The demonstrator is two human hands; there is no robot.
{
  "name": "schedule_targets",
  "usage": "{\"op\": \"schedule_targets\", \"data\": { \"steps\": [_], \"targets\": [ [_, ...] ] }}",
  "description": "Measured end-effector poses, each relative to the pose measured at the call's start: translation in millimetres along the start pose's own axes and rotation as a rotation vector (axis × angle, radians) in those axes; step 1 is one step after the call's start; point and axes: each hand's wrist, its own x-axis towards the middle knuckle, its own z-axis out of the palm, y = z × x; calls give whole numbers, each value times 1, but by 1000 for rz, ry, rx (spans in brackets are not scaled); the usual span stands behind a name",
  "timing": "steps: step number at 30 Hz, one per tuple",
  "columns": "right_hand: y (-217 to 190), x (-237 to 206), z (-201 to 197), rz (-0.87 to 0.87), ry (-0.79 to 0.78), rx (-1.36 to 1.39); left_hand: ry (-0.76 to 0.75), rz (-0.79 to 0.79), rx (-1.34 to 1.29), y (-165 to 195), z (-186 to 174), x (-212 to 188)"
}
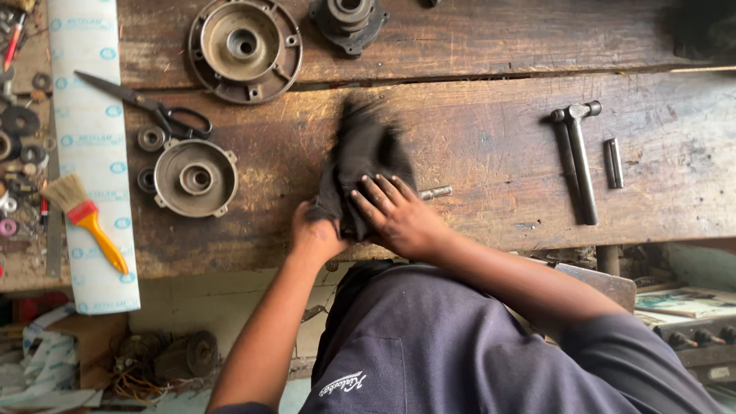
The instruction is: The person positions a gear puller around a motor armature on a shaft and turns a wrench to tighten the puller, extracting the armature from the assembly. They then set the armature aside and wipe the armature and a metal end housing with a rag.
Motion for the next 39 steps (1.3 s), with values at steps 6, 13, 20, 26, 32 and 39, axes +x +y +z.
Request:
{"op": "schedule_targets", "data": {
  "steps": [6,13,20,26,32,39],
  "targets": [
    [6,50,10,274,-449,178,-99,-244,-107,3,6,8],
    [6,38,10,78,-184,97,-122,-283,-131,7,-4,8],
    [0,13,26,82,81,122,288,-148,-263,7,-1,6],
    [97,28,-15,828,-180,707,377,-110,-97,22,-11,-2],
    [106,-119,-135,747,563,1248,67,-246,-280,40,-23,7],
    [76,-145,-128,453,622,666,-5,-369,-291,60,-50,2]
  ]
}}
